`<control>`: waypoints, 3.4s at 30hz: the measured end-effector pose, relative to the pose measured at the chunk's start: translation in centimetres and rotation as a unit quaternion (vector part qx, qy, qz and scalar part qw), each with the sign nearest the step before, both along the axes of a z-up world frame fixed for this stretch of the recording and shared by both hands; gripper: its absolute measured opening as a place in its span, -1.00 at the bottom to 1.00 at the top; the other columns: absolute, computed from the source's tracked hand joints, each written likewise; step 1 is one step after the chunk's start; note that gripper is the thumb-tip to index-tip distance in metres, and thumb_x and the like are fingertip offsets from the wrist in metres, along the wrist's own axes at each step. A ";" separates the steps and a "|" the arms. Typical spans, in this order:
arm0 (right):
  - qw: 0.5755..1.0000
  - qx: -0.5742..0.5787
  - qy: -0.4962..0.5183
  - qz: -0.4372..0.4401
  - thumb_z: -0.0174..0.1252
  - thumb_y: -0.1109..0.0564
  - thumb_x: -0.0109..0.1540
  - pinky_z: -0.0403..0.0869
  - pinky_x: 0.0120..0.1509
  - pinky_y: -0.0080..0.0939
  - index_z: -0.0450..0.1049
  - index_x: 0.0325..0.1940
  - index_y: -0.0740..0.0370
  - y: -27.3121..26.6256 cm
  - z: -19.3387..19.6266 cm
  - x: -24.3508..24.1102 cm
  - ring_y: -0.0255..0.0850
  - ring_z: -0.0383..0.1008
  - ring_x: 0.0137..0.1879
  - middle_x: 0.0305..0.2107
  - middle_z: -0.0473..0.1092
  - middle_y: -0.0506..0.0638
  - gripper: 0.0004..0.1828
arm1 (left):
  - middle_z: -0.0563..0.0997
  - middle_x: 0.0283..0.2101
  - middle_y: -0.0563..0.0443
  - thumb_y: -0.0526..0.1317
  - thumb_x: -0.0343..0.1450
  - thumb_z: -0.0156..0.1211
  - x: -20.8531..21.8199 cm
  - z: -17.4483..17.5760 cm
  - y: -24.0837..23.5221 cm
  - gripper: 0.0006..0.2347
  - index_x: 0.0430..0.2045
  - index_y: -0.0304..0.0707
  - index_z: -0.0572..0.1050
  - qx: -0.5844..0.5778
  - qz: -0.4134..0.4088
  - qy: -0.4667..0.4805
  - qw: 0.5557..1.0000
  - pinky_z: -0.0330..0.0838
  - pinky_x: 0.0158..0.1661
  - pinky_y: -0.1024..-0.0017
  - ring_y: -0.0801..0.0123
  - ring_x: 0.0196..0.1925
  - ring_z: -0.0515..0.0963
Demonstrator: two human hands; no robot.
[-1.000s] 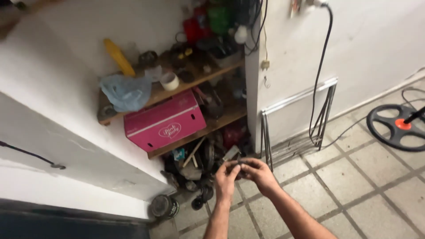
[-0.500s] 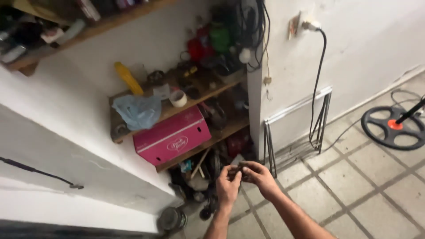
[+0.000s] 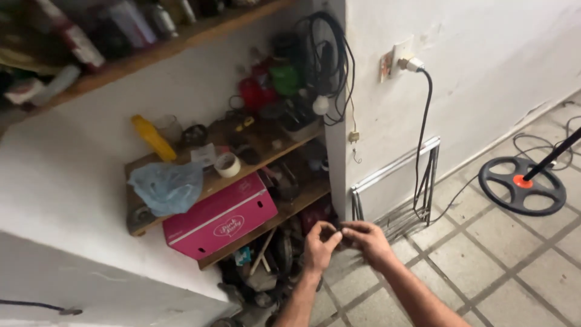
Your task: Inspecting, cleaning, and testing various mechanical and electrical components on a workbench.
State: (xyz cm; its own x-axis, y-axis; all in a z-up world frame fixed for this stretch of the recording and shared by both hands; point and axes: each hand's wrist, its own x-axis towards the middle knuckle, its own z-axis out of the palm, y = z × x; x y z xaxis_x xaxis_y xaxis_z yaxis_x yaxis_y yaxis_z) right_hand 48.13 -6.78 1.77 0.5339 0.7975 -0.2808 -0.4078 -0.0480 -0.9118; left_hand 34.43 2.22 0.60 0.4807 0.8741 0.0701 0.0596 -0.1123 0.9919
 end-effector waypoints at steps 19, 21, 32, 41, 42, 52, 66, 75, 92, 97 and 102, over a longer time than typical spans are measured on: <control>0.989 0.039 -0.130 -0.062 0.50 0.05 0.10 0.57 -0.25 -0.21 0.68 -0.07 0.27 27.0 -19.0 12.1 -0.17 0.54 -0.20 -0.26 0.58 0.12 -0.62 | 0.64 -0.27 -0.06 -0.29 0.31 0.41 13.4 -17.7 22.9 -0.75 -0.16 -0.29 0.61 -0.149 0.032 -0.265 0.952 0.60 -0.22 0.33 0.30 -0.23 0.62; 0.990 0.053 -0.111 -0.069 0.50 0.08 0.09 0.58 -0.26 -0.20 0.67 -0.07 0.29 29.3 -22.7 12.9 -0.16 0.53 -0.22 -0.28 0.56 0.14 -0.62 | 0.64 -0.26 -0.06 -0.27 0.29 0.46 14.4 -20.1 24.2 -0.73 -0.16 -0.30 0.61 -0.146 0.033 -0.261 0.954 0.59 -0.19 0.27 0.28 -0.20 0.61; 0.980 0.200 -0.003 -0.004 0.22 0.28 0.24 0.65 -0.08 -0.11 0.54 -0.14 0.36 35.4 -30.0 15.5 -0.10 0.54 -0.15 -0.28 0.50 0.12 -0.88 | 0.67 -0.26 0.00 -0.23 0.28 0.39 22.4 -28.0 41.6 -0.80 -0.27 -0.25 0.63 -0.005 0.132 -0.238 0.962 0.45 -0.11 0.34 0.30 -0.21 0.60; 0.975 0.191 0.087 -0.068 0.24 0.20 0.29 0.54 0.20 0.27 0.36 0.24 0.30 39.2 -33.4 16.3 0.07 0.39 0.18 0.00 0.29 0.14 -0.56 | 0.59 0.10 -0.30 -0.28 0.42 0.33 29.1 -28.3 51.4 -0.64 0.13 -0.33 0.52 0.206 0.174 -0.162 0.949 0.28 0.32 0.01 -0.05 0.31 0.46; 0.971 0.215 0.081 -0.070 0.21 0.20 0.31 0.56 0.20 0.26 0.35 0.21 0.30 38.9 -33.2 16.1 0.05 0.41 0.13 -0.03 0.29 0.12 -0.60 | 0.57 0.14 -0.34 -0.24 0.40 0.34 28.8 -28.4 51.3 -0.57 0.18 -0.36 0.47 0.222 0.178 -0.129 0.950 0.29 0.33 -0.01 -0.11 0.31 0.46; 0.961 0.210 0.123 -0.130 0.22 0.14 0.31 0.59 0.18 0.23 0.30 0.32 0.16 39.3 -27.7 13.8 0.00 0.35 0.19 0.14 0.21 0.06 -0.50 | 0.55 0.12 -0.35 -0.32 0.40 0.19 29.3 -28.8 53.2 -0.61 0.17 -0.34 0.45 0.331 0.218 -0.086 0.914 0.32 0.29 -0.12 -0.25 0.26 0.48; 0.955 0.213 0.123 -0.167 0.26 0.12 0.28 0.55 0.18 0.35 0.36 0.29 0.18 42.9 -30.5 13.7 0.06 0.33 0.21 0.14 0.22 0.13 -0.51 | 0.35 0.27 -0.73 -0.38 0.47 0.01 30.4 -20.9 47.2 -0.55 0.29 -0.67 0.26 0.259 0.207 -0.134 0.934 -0.01 0.45 -0.18 -0.42 0.38 0.31; 0.965 0.200 0.094 -0.142 0.21 0.13 0.29 0.53 0.19 0.27 0.36 0.29 0.27 42.3 -31.5 14.2 0.06 0.31 0.19 0.09 0.23 0.16 -0.52 | 0.44 0.25 -0.43 -0.28 0.29 0.39 32.6 -22.9 53.2 -0.40 0.27 -0.39 0.35 0.242 0.188 -0.274 0.912 0.21 0.35 -0.06 -0.13 0.31 0.43; 0.948 0.207 0.234 -0.059 0.21 0.34 0.21 0.56 -0.28 -0.14 0.46 -0.09 0.22 23.4 -18.1 12.1 -0.16 0.41 -0.37 -0.38 0.38 0.07 -0.79 | 0.49 0.23 -0.19 0.08 0.00 0.64 15.0 -26.4 22.7 -0.07 0.24 -0.30 0.30 0.256 0.243 -0.137 0.925 0.30 0.29 0.23 0.15 0.27 0.49; 0.952 0.169 0.241 -0.090 0.22 0.34 0.19 0.56 -0.10 -0.10 0.49 -0.06 0.30 12.0 -8.3 10.6 -0.20 0.41 -0.29 -0.39 0.40 0.09 -0.77 | 0.44 0.29 -0.14 -0.13 0.05 0.56 8.7 -11.9 8.9 -0.15 0.31 -0.13 0.30 0.171 0.182 -0.061 0.966 0.32 0.27 0.27 0.18 0.30 0.48; 0.955 0.104 0.242 -0.137 0.15 0.29 0.25 0.44 -0.08 -0.21 0.49 0.08 0.27 2.3 -1.4 8.8 -0.12 0.49 -0.09 -0.20 0.48 0.17 -0.70 | 0.46 0.20 -0.12 -0.10 0.05 0.58 4.1 1.1 -2.1 -0.22 0.20 -0.17 0.32 0.207 0.086 -0.049 0.973 0.36 0.24 0.31 0.19 0.23 0.52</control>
State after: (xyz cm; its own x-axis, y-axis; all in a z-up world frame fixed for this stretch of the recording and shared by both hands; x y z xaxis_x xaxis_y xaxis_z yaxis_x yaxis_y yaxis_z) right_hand 56.97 -4.52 0.38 0.5784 0.7126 -0.3970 -0.7546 0.2827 -0.5921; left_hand 38.56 0.09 1.67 0.3037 0.8279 0.4715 0.0202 -0.5004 0.8656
